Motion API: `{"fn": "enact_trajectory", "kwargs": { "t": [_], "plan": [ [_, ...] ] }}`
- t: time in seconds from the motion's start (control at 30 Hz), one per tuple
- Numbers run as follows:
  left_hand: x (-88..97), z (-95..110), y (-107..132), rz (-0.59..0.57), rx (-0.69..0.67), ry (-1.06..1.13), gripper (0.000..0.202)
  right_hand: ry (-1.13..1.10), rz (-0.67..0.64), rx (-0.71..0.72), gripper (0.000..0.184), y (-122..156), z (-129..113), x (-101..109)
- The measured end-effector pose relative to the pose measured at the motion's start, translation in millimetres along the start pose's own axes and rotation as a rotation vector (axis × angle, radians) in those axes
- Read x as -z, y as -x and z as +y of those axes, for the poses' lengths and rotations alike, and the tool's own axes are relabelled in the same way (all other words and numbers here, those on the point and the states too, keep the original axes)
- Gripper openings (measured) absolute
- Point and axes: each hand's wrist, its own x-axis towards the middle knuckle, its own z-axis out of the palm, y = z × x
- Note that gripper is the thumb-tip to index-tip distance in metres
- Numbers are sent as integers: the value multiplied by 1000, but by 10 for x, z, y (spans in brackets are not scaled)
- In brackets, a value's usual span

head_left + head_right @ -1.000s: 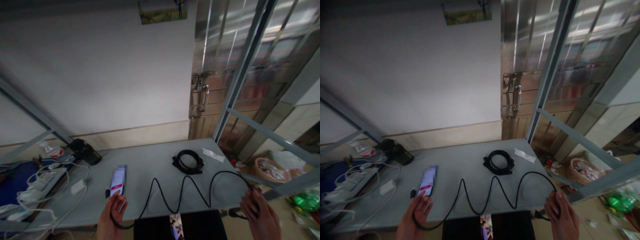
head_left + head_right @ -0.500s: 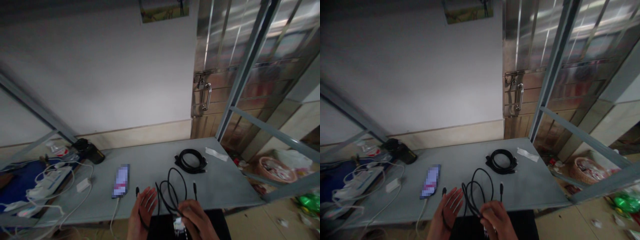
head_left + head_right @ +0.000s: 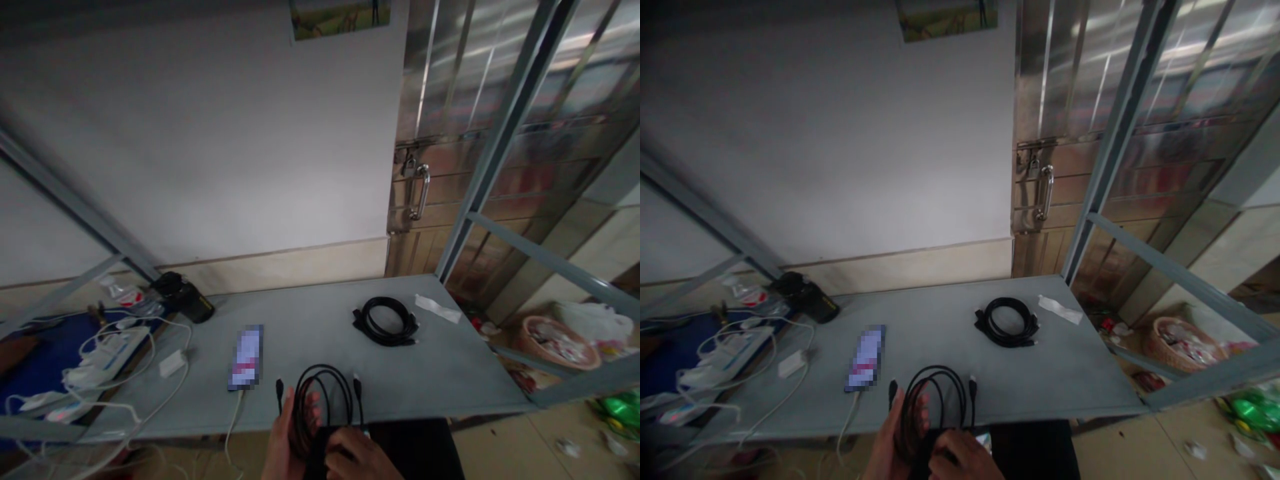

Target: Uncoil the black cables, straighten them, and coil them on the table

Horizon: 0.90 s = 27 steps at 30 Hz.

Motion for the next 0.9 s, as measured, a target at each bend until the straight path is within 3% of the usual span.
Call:
{"fn": "enact_trajectory", "kwargs": {
  "t": [0.13,0.23,0.47,0.63,0.7,0.8,0.9],
  "plan": [
    [-89,-24,61,-102,-79,-50,64,44,57,-36,20,38,56,-11],
    [-135,-17,97,-137,-43,-49,69,36,46,-51,16,64,117,25],
    [18,-28,114,-160,53,4,78,159,-15,110,43,9,187,253],
    [61,-23,91,-195,90,-52,68,153,191,148,17,-114,90,321],
    [18,-31,76,-197,86,-98,67,151,227,146,16,-149,63,342],
    [-43,-71,0,-187,-12,-198,67,146,211,138,11,-179,78,415],
    [-12,-102,-140,-147,-237,-283,63,123,74,94,4,-226,157,514]
  ]
}}
